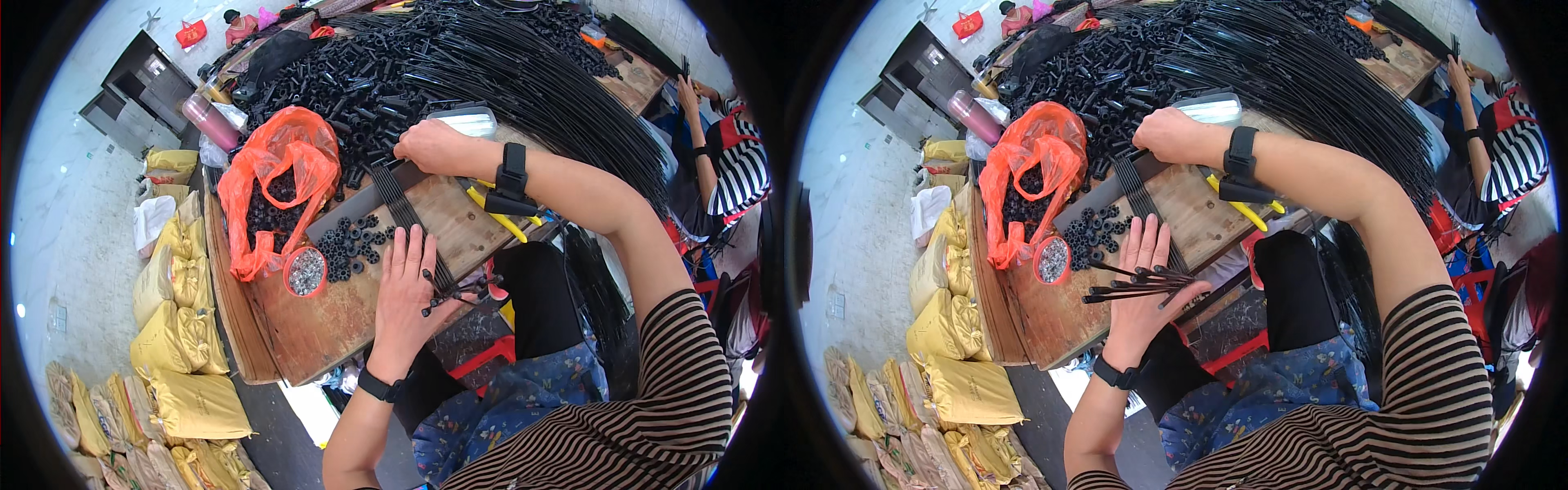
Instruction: Use pliers to trim and assemble black cable components at a factory workstation.
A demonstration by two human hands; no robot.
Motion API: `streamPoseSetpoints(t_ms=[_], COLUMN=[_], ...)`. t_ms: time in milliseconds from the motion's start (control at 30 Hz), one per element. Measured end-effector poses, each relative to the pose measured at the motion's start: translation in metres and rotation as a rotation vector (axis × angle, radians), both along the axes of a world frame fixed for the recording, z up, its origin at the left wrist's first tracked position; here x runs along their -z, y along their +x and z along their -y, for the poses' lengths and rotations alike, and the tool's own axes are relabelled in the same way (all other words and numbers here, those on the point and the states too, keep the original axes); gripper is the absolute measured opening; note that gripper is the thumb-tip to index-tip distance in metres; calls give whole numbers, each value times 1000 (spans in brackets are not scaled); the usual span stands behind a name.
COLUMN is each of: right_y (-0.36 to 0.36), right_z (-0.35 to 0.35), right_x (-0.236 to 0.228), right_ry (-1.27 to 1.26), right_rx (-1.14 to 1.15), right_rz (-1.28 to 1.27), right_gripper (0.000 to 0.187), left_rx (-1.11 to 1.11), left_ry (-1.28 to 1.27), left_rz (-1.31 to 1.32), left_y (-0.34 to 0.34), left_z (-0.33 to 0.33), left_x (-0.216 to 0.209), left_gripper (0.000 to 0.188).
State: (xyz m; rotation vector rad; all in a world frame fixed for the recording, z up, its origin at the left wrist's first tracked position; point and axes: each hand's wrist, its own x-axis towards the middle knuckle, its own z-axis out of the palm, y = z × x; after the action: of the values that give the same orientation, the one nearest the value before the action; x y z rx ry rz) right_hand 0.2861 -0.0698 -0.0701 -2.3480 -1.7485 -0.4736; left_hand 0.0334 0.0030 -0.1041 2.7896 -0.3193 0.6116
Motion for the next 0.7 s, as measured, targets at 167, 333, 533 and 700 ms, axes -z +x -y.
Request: streamPoseSetpoints(t_ms=[167, 333, 533, 700], right_y=[-4, -4, -4, -3], right_z=[-1, -1, 0, -1], right_x=[-3, -3, -1, 1], right_ry=[-17, -10, 17, 19], right_rx=[14, -1, -40, -66], right_rz=[34, 50, 99, 149], right_gripper=[11, 10, 10, 11], left_rx=[-2, -2, -18, -14], left_ry=[32, 10, 8, -38], left_rz=[-34, -1, -14, 24], left_y=[1, 0, 2, 2], left_z=[-2, -1, 1, -2], left_x=[1, 3, 2, 9], left_gripper=[91, 92, 95, 98])
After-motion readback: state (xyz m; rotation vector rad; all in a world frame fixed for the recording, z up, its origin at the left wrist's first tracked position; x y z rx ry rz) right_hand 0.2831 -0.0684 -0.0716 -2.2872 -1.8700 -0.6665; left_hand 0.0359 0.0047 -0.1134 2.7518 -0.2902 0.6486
